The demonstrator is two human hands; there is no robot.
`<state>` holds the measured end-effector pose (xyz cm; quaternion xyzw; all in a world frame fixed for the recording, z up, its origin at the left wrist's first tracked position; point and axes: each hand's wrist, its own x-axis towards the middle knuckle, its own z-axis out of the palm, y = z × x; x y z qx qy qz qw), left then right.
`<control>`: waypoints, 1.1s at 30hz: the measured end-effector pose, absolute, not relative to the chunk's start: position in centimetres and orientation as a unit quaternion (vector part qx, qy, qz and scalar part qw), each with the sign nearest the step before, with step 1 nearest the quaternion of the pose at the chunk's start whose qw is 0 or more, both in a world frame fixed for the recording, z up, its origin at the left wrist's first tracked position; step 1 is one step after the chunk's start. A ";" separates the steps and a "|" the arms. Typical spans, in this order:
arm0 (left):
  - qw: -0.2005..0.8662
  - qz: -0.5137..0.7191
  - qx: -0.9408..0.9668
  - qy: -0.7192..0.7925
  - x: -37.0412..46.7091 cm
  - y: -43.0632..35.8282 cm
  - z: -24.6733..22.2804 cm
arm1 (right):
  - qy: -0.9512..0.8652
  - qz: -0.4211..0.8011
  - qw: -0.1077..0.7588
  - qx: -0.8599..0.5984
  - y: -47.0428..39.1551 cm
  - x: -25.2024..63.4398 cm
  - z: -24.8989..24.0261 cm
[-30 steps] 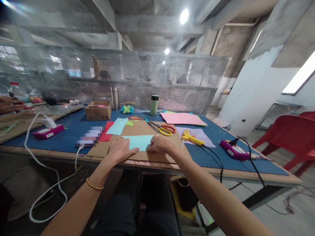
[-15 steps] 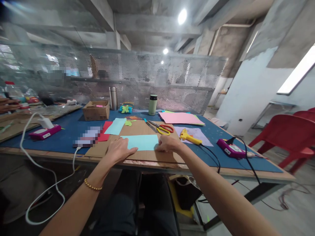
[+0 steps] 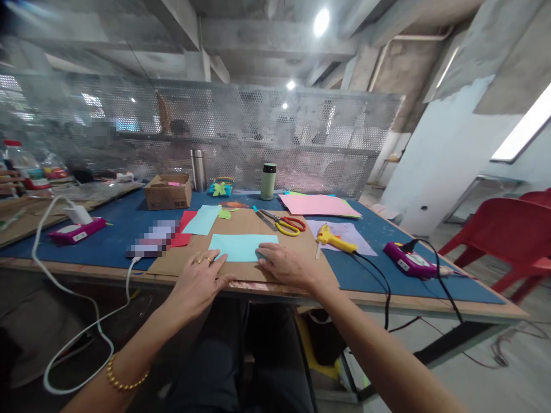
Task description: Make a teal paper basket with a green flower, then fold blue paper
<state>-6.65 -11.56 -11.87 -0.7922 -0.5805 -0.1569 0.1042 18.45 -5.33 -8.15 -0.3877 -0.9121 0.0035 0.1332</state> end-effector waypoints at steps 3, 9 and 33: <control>0.091 -0.144 -0.818 -0.549 -8.4 -10.9 -12.9 | -0.916 0.004 0.120 -0.383 -5.0 18.9 -9.9; 0.086 -0.131 -0.827 -0.541 -8.0 -8.7 -9.9 | -0.919 -0.021 0.173 -0.353 -4.1 19.5 -11.7; -0.196 -0.012 -0.756 -0.625 -3.7 -3.1 -4.6 | -0.915 -0.019 0.210 -0.344 -4.3 19.2 -12.5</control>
